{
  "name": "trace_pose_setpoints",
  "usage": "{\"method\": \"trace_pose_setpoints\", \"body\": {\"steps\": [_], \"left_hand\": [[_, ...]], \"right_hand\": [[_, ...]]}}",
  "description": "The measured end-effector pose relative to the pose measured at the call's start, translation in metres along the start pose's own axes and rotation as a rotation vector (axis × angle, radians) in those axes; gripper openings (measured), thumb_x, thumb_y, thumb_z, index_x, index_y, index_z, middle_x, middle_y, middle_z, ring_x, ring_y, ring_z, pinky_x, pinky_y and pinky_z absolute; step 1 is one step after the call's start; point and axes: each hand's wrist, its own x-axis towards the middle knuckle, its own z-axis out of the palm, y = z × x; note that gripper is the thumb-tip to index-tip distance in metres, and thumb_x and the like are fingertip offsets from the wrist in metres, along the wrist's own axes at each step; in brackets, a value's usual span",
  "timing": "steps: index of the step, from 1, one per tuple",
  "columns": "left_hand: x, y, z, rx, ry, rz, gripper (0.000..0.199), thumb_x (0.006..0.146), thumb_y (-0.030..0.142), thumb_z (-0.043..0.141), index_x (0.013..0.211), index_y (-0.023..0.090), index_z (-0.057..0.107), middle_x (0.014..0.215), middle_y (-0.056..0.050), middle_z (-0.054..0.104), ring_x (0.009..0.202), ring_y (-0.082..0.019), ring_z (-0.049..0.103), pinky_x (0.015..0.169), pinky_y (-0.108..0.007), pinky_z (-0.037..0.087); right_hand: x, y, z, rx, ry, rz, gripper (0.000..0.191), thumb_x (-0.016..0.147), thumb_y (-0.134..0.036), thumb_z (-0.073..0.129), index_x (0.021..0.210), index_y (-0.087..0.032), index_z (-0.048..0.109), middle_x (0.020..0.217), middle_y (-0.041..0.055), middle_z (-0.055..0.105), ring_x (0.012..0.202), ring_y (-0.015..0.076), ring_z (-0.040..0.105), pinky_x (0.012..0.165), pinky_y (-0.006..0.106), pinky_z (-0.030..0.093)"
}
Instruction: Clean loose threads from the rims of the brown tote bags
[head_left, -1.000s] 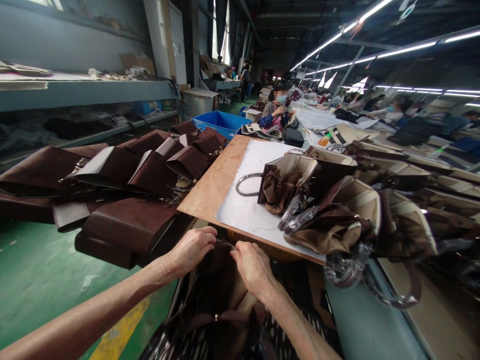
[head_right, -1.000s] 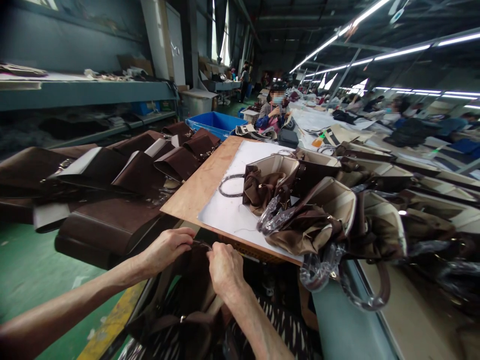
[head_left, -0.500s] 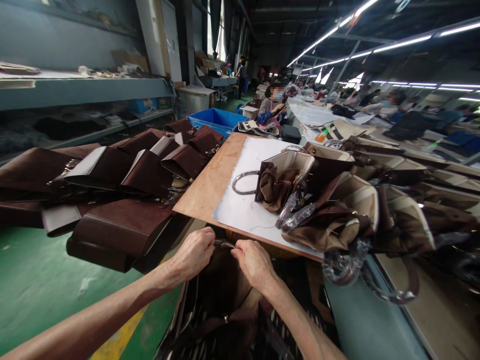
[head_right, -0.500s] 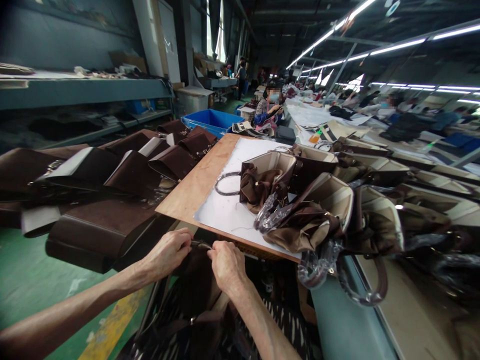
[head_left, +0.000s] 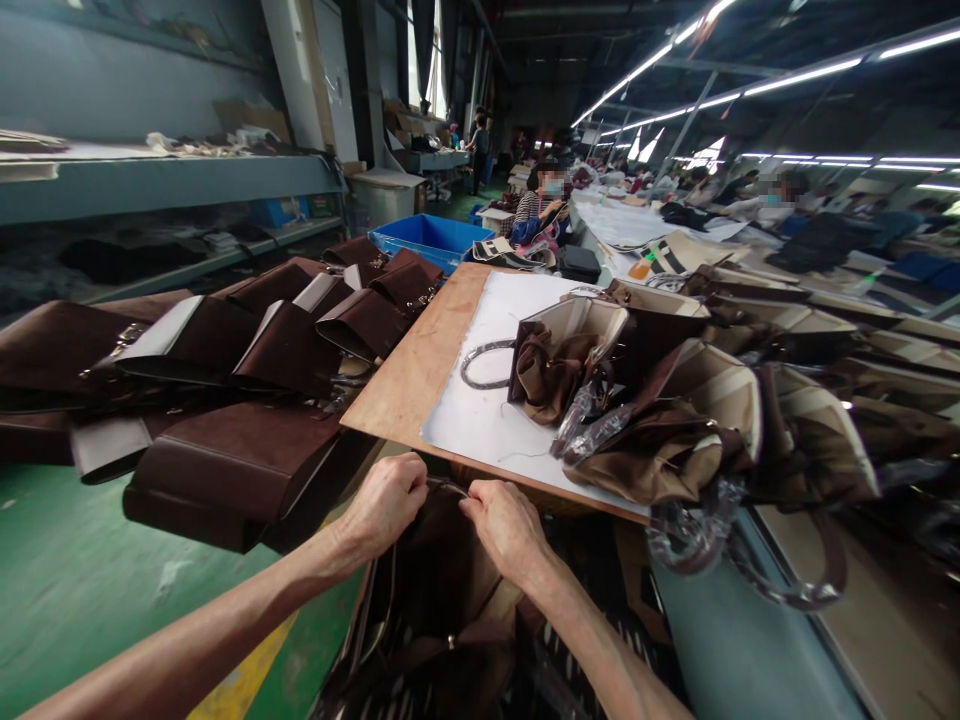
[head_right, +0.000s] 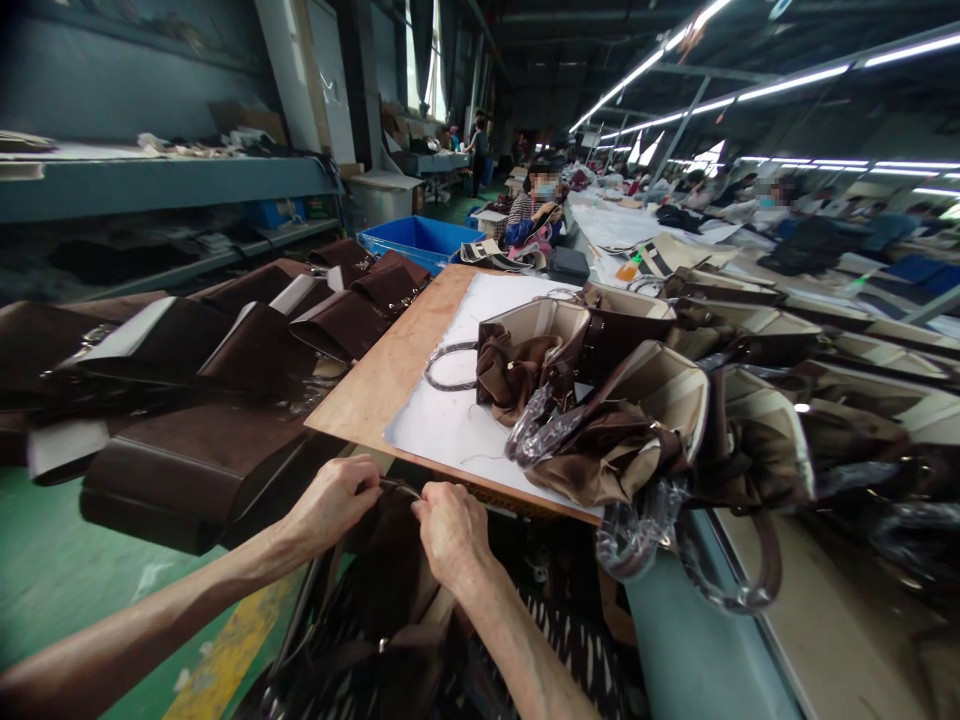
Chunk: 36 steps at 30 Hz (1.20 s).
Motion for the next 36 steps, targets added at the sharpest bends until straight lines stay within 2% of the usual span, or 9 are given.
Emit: {"method": "trace_pose_setpoints", "body": {"steps": [6,15,20,23,26,30,36], "left_hand": [[0.003,0.0,0.001,-0.001,0.01,0.021,0.014,0.069,0.009,0.044,0.055,0.014,0.043,0.063,0.0,0.048,0.061,-0.01,0.042,0.058,-0.021,0.029],[0.007,0.002,-0.002,0.019,0.004,-0.075,0.014,0.067,0.01,0.045,0.054,0.014,0.042,0.055,0.002,0.045,0.054,-0.009,0.039,0.054,-0.021,0.025],[0.011,0.003,-0.01,-0.046,-0.084,-0.014,0.006,0.067,0.009,0.045,0.064,0.014,0.047,0.058,0.003,0.047,0.056,-0.009,0.041,0.054,-0.02,0.026],[0.014,0.004,-0.014,-0.118,-0.162,0.051,0.019,0.068,0.008,0.043,0.079,0.016,0.057,0.068,0.001,0.054,0.065,-0.011,0.048,0.06,-0.02,0.031],[0.017,0.006,-0.015,-0.145,-0.218,0.088,0.02,0.069,0.01,0.044,0.077,0.015,0.062,0.073,-0.001,0.058,0.071,-0.013,0.051,0.065,-0.021,0.033],[0.021,0.002,-0.015,-0.152,-0.22,0.026,0.018,0.068,0.013,0.046,0.073,0.015,0.063,0.07,0.0,0.058,0.068,-0.013,0.05,0.063,-0.021,0.033],[0.022,-0.006,-0.013,-0.203,-0.259,-0.082,0.015,0.067,0.022,0.049,0.07,0.014,0.062,0.058,0.002,0.05,0.058,-0.011,0.044,0.054,-0.02,0.028]], "right_hand": [[-0.001,-0.001,-0.003,0.0,-0.015,0.011,0.021,0.082,-0.032,0.046,0.069,-0.02,0.058,0.071,0.0015,0.065,0.073,0.0147,0.06,0.058,0.026,0.03],[-0.001,-0.001,-0.001,0.0,0.005,0.0,0.02,0.081,-0.032,0.046,0.07,-0.021,0.06,0.071,0.0016,0.065,0.075,0.0159,0.06,0.058,0.026,0.03],[0.0,0.0,-0.002,0.005,-0.019,0.015,0.022,0.081,-0.033,0.047,0.071,-0.021,0.061,0.072,0.0019,0.065,0.075,0.0157,0.06,0.058,0.025,0.031],[0.003,-0.001,0.0,-0.012,0.019,0.017,0.021,0.08,-0.034,0.048,0.073,-0.022,0.063,0.076,0.0027,0.066,0.078,0.0169,0.061,0.06,0.025,0.033],[0.008,-0.003,0.003,-0.046,0.04,0.007,0.019,0.081,-0.031,0.048,0.077,-0.022,0.064,0.081,0.0038,0.068,0.082,0.0179,0.061,0.065,0.026,0.035],[0.014,-0.005,0.003,-0.026,0.035,-0.028,0.019,0.081,-0.029,0.048,0.078,-0.022,0.065,0.08,0.0035,0.068,0.083,0.0165,0.06,0.068,0.025,0.036],[0.017,-0.001,0.0,0.131,0.002,-0.03,0.02,0.076,-0.034,0.052,0.065,-0.021,0.063,0.06,-0.0023,0.06,0.061,0.0105,0.052,0.054,0.023,0.028]]}}
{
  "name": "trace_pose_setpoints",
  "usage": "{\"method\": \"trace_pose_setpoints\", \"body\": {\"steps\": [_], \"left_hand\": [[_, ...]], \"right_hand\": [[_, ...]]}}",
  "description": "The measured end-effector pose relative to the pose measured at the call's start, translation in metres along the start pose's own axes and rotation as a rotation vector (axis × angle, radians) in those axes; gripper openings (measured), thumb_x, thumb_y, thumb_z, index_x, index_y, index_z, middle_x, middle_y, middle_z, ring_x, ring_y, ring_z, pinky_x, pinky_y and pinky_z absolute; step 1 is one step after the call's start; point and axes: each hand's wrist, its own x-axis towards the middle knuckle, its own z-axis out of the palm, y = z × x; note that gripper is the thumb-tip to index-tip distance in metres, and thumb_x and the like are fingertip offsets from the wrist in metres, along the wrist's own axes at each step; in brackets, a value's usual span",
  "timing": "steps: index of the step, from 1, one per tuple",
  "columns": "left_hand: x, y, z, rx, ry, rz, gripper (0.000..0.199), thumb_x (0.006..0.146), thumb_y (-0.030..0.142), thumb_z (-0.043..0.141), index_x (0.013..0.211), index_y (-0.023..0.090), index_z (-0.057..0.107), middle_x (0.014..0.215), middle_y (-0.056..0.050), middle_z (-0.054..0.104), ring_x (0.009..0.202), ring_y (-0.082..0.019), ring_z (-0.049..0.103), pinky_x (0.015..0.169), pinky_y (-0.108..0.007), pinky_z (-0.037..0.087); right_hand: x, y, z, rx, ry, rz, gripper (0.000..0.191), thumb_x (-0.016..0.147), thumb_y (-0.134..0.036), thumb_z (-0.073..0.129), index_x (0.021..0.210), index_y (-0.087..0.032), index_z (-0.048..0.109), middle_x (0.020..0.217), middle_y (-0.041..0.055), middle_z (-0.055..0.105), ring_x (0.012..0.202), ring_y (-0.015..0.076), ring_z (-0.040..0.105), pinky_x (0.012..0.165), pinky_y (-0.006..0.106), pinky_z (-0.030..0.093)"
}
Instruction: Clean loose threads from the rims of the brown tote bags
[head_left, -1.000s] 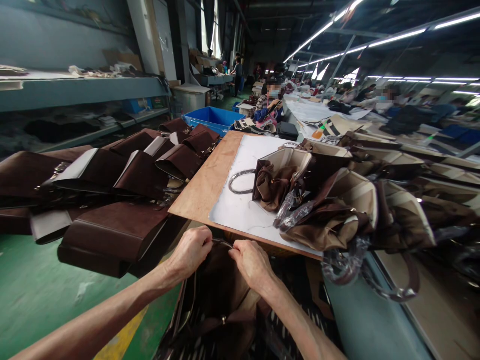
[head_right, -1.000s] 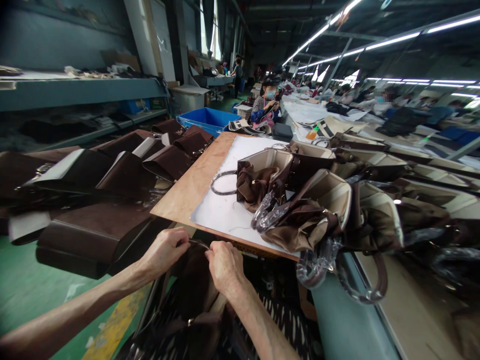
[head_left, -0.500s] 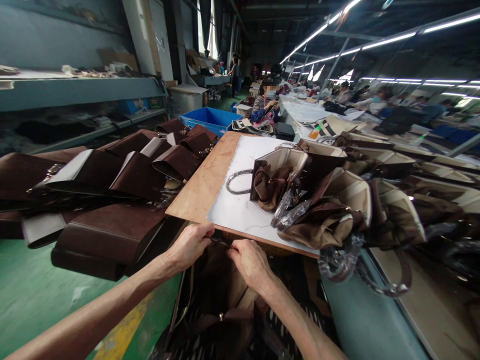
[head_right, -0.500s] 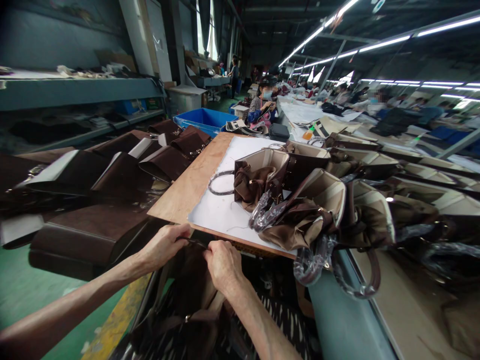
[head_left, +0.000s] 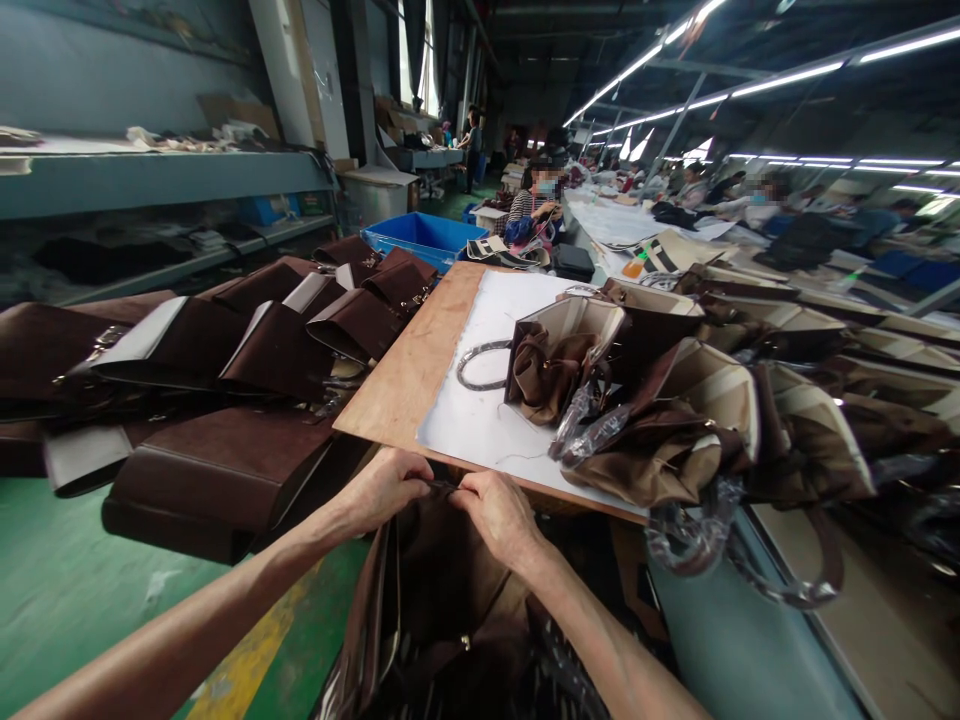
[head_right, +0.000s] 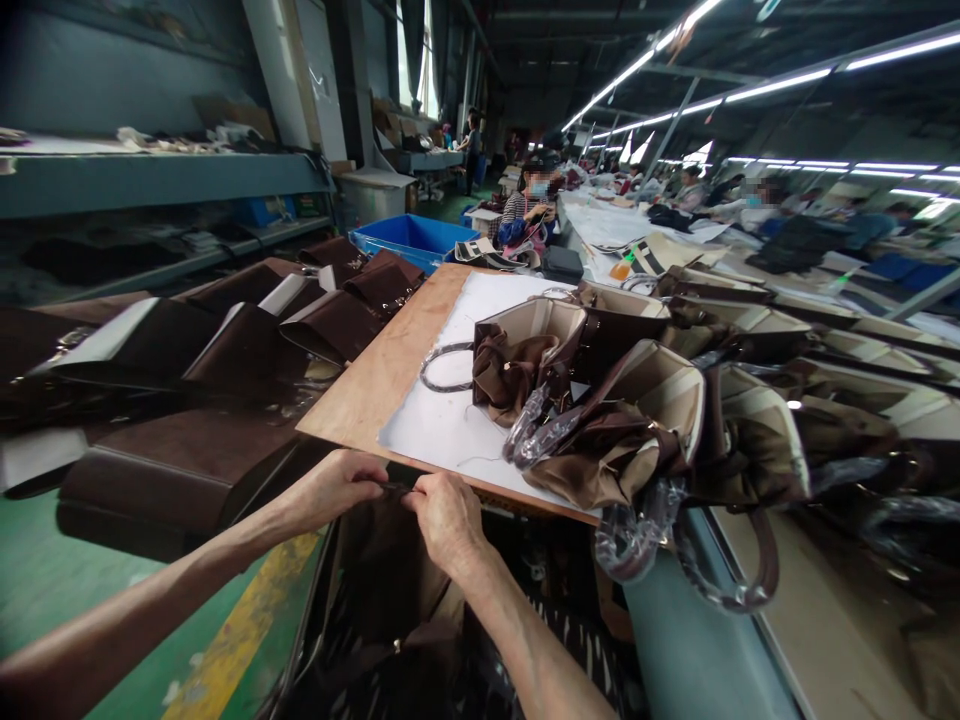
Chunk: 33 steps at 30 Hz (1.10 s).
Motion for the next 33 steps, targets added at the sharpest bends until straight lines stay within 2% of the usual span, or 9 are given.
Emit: {"method": "trace_pose_setpoints", "body": {"steps": [6,11,15,17,19,21,26,30,33], "left_hand": [[0.0,-0.003,0.003,-0.043,-0.002,-0.009,0.017,0.067,0.022,0.048,0.069,0.013,0.063,0.058,0.002,0.05,0.057,-0.011,0.043,0.052,-0.02,0.027],[-0.005,-0.001,0.002,-0.05,-0.002,-0.03,0.018,0.067,0.022,0.048,0.071,0.013,0.063,0.06,0.002,0.053,0.059,-0.011,0.045,0.053,-0.02,0.028],[-0.012,0.007,-0.001,-0.058,0.015,-0.044,0.017,0.067,0.021,0.049,0.071,0.014,0.065,0.061,0.001,0.055,0.06,-0.012,0.047,0.054,-0.02,0.03],[-0.015,0.011,-0.001,-0.068,0.023,-0.034,0.018,0.067,0.02,0.049,0.072,0.014,0.066,0.063,0.001,0.057,0.061,-0.012,0.049,0.055,-0.02,0.031],[-0.017,0.013,0.001,-0.074,0.034,-0.018,0.018,0.067,0.019,0.05,0.073,0.015,0.067,0.065,0.001,0.059,0.062,-0.012,0.05,0.057,-0.021,0.033],[-0.017,0.014,0.002,-0.077,0.042,-0.009,0.018,0.067,0.018,0.05,0.073,0.015,0.067,0.067,0.001,0.06,0.063,-0.012,0.051,0.058,-0.021,0.034],[-0.019,0.013,0.0,0.004,0.071,-0.05,0.014,0.068,0.021,0.053,0.07,0.016,0.065,0.062,0.001,0.058,0.061,-0.012,0.051,0.056,-0.02,0.032],[-0.024,0.016,-0.007,0.253,0.104,-0.08,0.015,0.071,0.025,0.052,0.063,0.016,0.061,0.056,0.001,0.053,0.058,-0.011,0.046,0.054,-0.022,0.025],[-0.028,0.018,-0.012,0.323,0.074,-0.085,0.017,0.072,0.023,0.05,0.059,0.015,0.058,0.055,0.001,0.051,0.056,-0.01,0.043,0.053,-0.022,0.022]], "right_hand": [[0.005,0.001,-0.002,0.109,-0.072,0.068,0.018,0.068,-0.032,0.055,0.059,-0.018,0.061,0.051,-0.004,0.049,0.054,0.0094,0.044,0.048,0.022,0.024],[0.009,0.002,0.002,0.145,-0.098,0.084,0.016,0.065,-0.03,0.053,0.06,-0.018,0.063,0.052,-0.0034,0.051,0.056,0.0106,0.046,0.05,0.022,0.026],[0.01,0.007,0.008,0.326,-0.086,-0.029,0.019,0.068,-0.031,0.054,0.076,-0.019,0.066,0.067,-0.0024,0.061,0.065,0.0116,0.051,0.057,0.02,0.033],[0.011,0.008,0.009,0.479,-0.141,-0.133,0.024,0.069,-0.029,0.054,0.086,-0.02,0.066,0.077,-0.0022,0.064,0.072,0.0121,0.054,0.064,0.02,0.036],[0.01,0.008,0.008,0.531,-0.214,-0.182,0.023,0.071,-0.028,0.053,0.086,-0.019,0.067,0.075,-0.0023,0.064,0.072,0.0123,0.054,0.063,0.019,0.036],[0.008,0.006,0.007,0.465,-0.216,-0.181,0.02,0.073,-0.029,0.051,0.079,-0.019,0.067,0.068,-0.0026,0.062,0.067,0.012,0.054,0.059,0.02,0.034],[0.002,-0.004,0.007,0.193,-0.032,-0.196,0.019,0.077,-0.028,0.048,0.074,-0.022,0.066,0.066,-0.0023,0.063,0.067,0.0113,0.055,0.06,0.021,0.032],[-0.001,-0.01,0.008,0.084,-0.032,-0.156,0.021,0.08,-0.029,0.046,0.075,-0.023,0.065,0.069,-0.0016,0.065,0.069,0.0115,0.057,0.06,0.021,0.033],[-0.003,-0.015,0.008,0.023,-0.027,-0.151,0.023,0.082,-0.033,0.044,0.078,-0.024,0.065,0.075,-0.0007,0.067,0.076,0.0134,0.059,0.064,0.022,0.034]]}}
